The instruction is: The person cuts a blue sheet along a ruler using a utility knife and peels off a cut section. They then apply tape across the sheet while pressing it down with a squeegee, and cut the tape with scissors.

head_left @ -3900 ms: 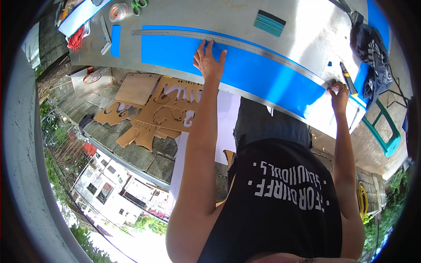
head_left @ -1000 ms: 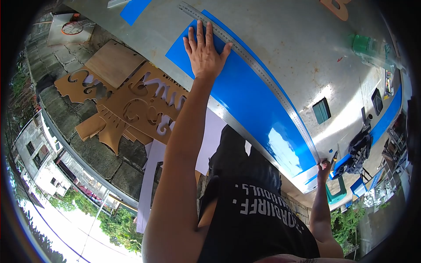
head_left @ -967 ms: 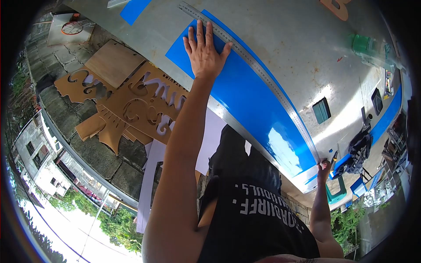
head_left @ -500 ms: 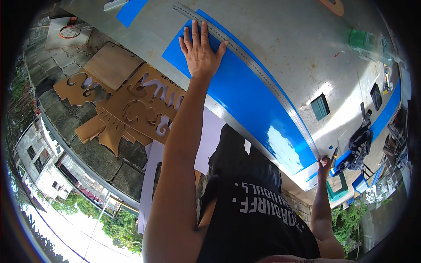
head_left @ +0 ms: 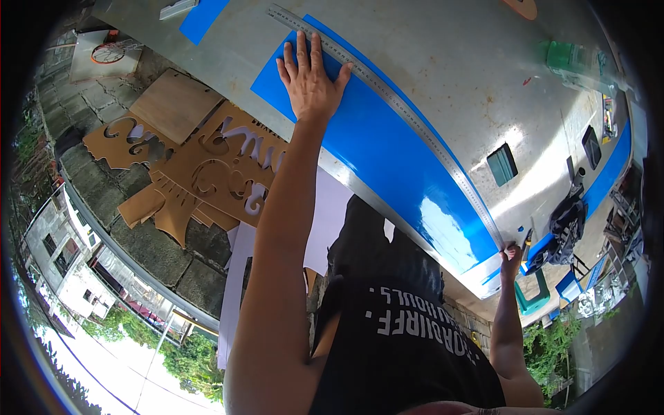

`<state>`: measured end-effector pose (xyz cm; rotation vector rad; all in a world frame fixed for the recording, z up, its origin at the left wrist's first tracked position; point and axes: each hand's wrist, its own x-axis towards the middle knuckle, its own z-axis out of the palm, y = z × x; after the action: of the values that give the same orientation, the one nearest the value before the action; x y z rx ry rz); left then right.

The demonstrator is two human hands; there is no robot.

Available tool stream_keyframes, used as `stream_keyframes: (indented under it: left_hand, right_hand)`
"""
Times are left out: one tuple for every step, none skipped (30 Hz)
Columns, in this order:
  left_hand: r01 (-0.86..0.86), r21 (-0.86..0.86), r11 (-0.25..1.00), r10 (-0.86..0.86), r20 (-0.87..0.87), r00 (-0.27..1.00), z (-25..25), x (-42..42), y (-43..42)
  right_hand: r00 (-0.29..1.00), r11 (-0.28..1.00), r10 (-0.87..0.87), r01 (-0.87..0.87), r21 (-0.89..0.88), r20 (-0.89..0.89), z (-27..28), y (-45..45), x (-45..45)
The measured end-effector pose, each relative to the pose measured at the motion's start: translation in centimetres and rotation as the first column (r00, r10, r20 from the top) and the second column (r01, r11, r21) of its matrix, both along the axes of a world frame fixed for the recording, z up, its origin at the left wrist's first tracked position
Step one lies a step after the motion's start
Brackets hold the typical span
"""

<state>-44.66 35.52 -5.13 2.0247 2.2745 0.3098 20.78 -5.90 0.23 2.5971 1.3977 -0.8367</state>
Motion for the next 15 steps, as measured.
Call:
stream_keyframes:
  left_hand:
    - [0.0, 0.002, 1.0, 0.0, 0.0, 1.0, -0.02, 0.0, 0.07]
    - [0.0, 0.002, 1.0, 0.0, -0.001, 1.0, -0.04, -0.02, 0.1]
    - [0.0, 0.0, 1.0, 0.0, -0.003, 1.0, -0.03, 0.0, 0.03]
    - [0.0, 0.0, 1.0, 0.0, -0.002, 1.0, -0.04, -0.01, 0.07]
    - [0.001, 0.003, 1.0, -0.001, -0.003, 1.0, -0.04, 0.0, 0.09]
    - [0.002, 0.003, 1.0, -0.002, -0.005, 1.0, -0.04, -0.02, -0.01]
    - [0.003, 0.003, 1.0, -0.003, -0.005, 1.0, -0.06, -0.04, -0.01]
    - [0.004, 0.006, 1.0, -0.004, -0.006, 1.0, -0.07, -0.05, 0.01]
    - [0.005, 0.007, 1.0, -0.005, -0.007, 1.0, -0.11, -0.05, -0.01]
    - [0.005, 0.008, 1.0, -0.005, -0.007, 1.0, -0.16, -0.07, 0.01]
    - [0.005, 0.005, 1.0, -0.005, -0.007, 1.0, -0.2, -0.05, -0.03]
    - [0.005, 0.005, 1.0, -0.005, -0.007, 1.0, -0.19, -0.06, 0.01]
    - [0.006, 0.005, 1.0, -0.006, -0.007, 1.0, -0.18, -0.09, 0.07]
    - [0.005, 0.001, 1.0, -0.005, -0.004, 1.0, -0.18, -0.06, -0.01]
    - [0.004, -0.001, 1.0, -0.004, -0.001, 1.0, -0.19, -0.05, -0.03]
  right_hand:
    - [1.0, 1.0, -0.008, 0.008, -0.01, 0.003, 0.01, 0.11, -0.08]
    - [1.0, 1.0, -0.008, 0.008, -0.009, 0.003, 0.01, 0.22, -0.17]
    - [1.0, 1.0, -0.01, 0.01, -0.001, -0.004, -0.01, 0.07, -0.1]
    - [1.0, 1.0, -0.012, 0.012, 0.009, -0.013, -0.12, 0.0, -0.05]
    - [1.0, 1.0, -0.012, 0.012, 0.01, -0.012, -0.18, -0.05, 0.06]
    - [1.0, 1.0, -0.027, 0.027, 0.004, -0.016, -0.17, -0.15, 0.12]
    - [0.999, 0.999, -0.042, 0.042, 0.002, -0.019, -0.24, -0.17, 0.18]
    - [0.999, 0.999, -0.043, 0.043, 0.002, -0.018, -0.26, -0.22, 0.24]
    - [0.999, 0.999, -0.033, 0.033, 0.009, -0.023, -0.22, -0.24, 0.24]
    - [0.999, 1.0, -0.022, 0.022, 0.015, -0.028, -0.25, -0.2, 0.23]
    - [0.999, 1.0, -0.022, 0.022, 0.014, -0.027, -0.16, -0.23, 0.25]
    - [1.0, 1.0, -0.018, 0.018, 0.01, -0.01, -0.09, -0.03, 0.09]
    - [1.0, 1.0, -0.015, 0.015, 0.005, 0.008, -0.06, 0.14, -0.13]
    - [1.0, 1.0, -0.016, 0.016, 0.003, 0.009, 0.1, 0.2, -0.3]
    - [1.0, 1.0, -0.006, 0.006, 0.008, 0.011, 0.07, 0.19, -0.3]
